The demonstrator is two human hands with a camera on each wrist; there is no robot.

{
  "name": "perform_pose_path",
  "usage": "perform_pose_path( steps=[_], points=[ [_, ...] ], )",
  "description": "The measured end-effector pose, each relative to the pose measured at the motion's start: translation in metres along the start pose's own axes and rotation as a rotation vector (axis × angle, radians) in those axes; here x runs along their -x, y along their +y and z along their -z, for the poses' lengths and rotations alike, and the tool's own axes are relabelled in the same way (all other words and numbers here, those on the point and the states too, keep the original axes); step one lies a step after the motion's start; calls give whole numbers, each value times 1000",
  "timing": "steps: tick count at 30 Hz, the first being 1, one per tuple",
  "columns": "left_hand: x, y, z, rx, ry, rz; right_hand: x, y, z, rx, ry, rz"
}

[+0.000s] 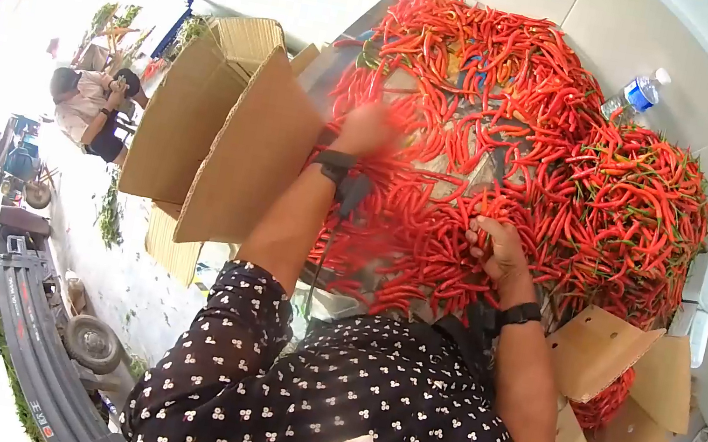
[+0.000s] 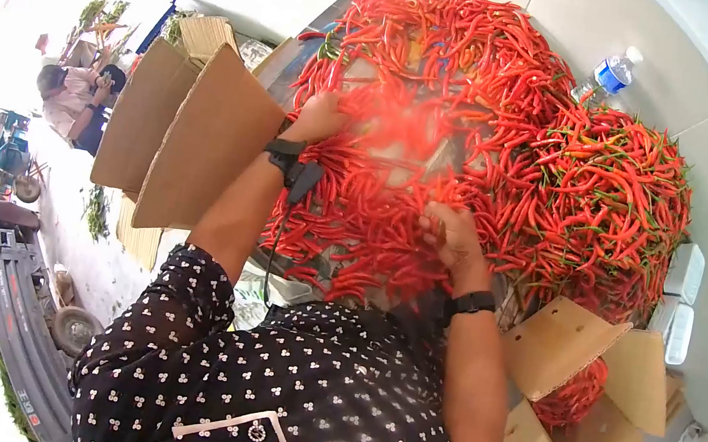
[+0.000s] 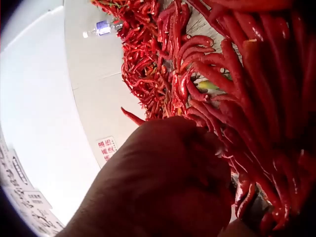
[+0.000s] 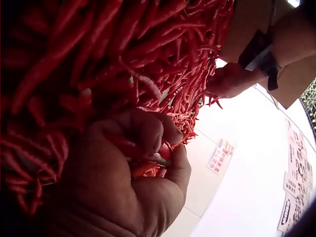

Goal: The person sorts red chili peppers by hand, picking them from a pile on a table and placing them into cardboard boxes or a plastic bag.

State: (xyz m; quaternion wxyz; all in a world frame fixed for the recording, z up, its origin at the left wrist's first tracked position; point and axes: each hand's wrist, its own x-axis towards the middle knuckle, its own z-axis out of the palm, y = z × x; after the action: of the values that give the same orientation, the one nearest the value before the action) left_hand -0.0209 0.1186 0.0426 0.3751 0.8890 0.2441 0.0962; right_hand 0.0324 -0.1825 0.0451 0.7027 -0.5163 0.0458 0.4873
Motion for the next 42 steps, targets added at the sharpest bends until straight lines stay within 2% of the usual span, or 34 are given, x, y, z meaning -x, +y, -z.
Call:
perform_pose_path(
  steps=[2, 6, 8, 11, 12, 14, 15, 17, 18, 20, 21, 23, 27, 29, 31, 33, 37, 39, 41, 42],
  points=[
    [-10, 1, -12, -383, 18, -99, -2, 2, 4, 7, -60, 17],
    [-17, -1, -38, -460, 126, -174, 3, 0, 1, -9, -40, 6],
    [-16, 1, -45, -462, 59, -347, 1, 2, 4, -1, -35, -10],
    [-40, -44, -81, -568, 125, -346, 0, 2, 5, -2, -52, -4],
    [-33, -32, -74, -568, 125, -347, 0, 2, 4, -2, -52, -4],
    [-11, 7, -49, -457, -42, -189, 1, 2, 4, -6, -52, 2],
    [-11, 8, -45, -457, -42, -189, 1, 1, 4, -6, -52, 2],
    [-9, 5, -32, -183, 105, -116, 3, 1, 4, 7, -55, 21],
    [-5, 16, -16, -183, 102, -114, 2, 2, 5, 5, -55, 19],
    [4, 43, 22, -390, 79, -14, 1, 2, 5, -10, -66, 9],
    [-2, 30, 27, -390, 79, -14, 1, 1, 4, -10, -66, 9],
    [-25, -5, 31, -301, 267, 254, 1, 0, 4, -19, -37, -2],
    [-43, -30, 33, -368, 259, 303, 0, 1, 6, -16, -18, -21],
    [-49, -29, 30, -387, 292, 477, 2, -1, 5, -54, -77, -26],
    [-45, -18, 33, -438, 220, 479, 1, 0, 7, -46, -66, -33],
    [-41, -7, 32, -450, 244, 324, -1, 1, 10, -42, -58, -43],
    [-57, -25, 23, -516, 153, 327, -2, -2, 5, -61, -78, -45],
    [-55, -28, 19, -494, 143, 249, 0, -4, 3, -53, -67, -49],
    [-51, -24, 20, -406, 94, 279, 1, -4, 3, -38, -64, -34],
    [-47, -26, 22, 40, 63, 321, 1, -4, 3, -38, -63, -34]
  ],
)
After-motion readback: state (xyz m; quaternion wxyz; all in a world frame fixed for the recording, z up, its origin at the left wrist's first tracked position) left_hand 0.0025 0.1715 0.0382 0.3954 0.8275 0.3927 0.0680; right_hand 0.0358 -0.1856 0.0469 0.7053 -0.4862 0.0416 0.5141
